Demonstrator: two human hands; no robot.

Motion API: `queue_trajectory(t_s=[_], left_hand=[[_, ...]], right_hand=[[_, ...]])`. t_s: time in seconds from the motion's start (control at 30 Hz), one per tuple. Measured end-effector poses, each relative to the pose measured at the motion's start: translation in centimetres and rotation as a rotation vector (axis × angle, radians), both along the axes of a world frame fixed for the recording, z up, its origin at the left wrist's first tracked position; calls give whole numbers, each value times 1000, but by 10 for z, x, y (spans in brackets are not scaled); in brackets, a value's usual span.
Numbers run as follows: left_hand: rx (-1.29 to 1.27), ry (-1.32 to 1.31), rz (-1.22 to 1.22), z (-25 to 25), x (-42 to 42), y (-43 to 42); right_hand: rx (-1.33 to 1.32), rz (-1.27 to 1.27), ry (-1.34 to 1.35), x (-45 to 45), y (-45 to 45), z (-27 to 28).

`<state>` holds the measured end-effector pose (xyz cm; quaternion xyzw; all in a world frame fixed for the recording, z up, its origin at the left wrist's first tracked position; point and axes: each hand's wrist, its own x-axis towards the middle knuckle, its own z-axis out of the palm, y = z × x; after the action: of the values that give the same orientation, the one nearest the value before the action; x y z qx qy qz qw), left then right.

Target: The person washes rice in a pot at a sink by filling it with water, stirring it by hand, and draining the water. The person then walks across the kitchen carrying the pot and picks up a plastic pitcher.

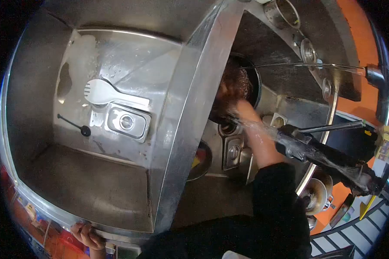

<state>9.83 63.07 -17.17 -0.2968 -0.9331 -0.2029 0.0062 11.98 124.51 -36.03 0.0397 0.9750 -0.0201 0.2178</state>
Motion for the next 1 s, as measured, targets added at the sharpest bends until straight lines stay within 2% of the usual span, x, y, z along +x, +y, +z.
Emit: queue_trajectory(t_s=[0.13, 0.3, 0.4, 0.53, 0.57, 0.67, 0.8, 0.93, 1.0], left_hand=[[15, -49, -30, 0, 0, -4], [-36, -44, -22, 5, -6, 12], [-48, -54, 9, 3, -3, 5], [13, 27, 21, -9, 4, -12], [2, 33, 1, -7, 2, -16], [-26, 43, -9, -6, 2, -15], [8, 2, -9, -4, 2, -7], [-7, 10, -2, -2, 2, -2], [1, 15, 2, -3, 2, -2]], right_hand=[[-135, 47, 17, 2, -6, -41], [-365, -201, 152, -16, 11, -87], [-468, -347, 143, -39, 13, -82], [-585, -554, 102, -58, 31, -47], [-539, -590, 129, -57, 35, -37], [-159, -655, 250, -46, 33, -15], [-69, -553, 405, -47, 30, -32], [-49, -36, 272, -32, -6, -19], [-71, 104, 186, -21, -13, -14]])
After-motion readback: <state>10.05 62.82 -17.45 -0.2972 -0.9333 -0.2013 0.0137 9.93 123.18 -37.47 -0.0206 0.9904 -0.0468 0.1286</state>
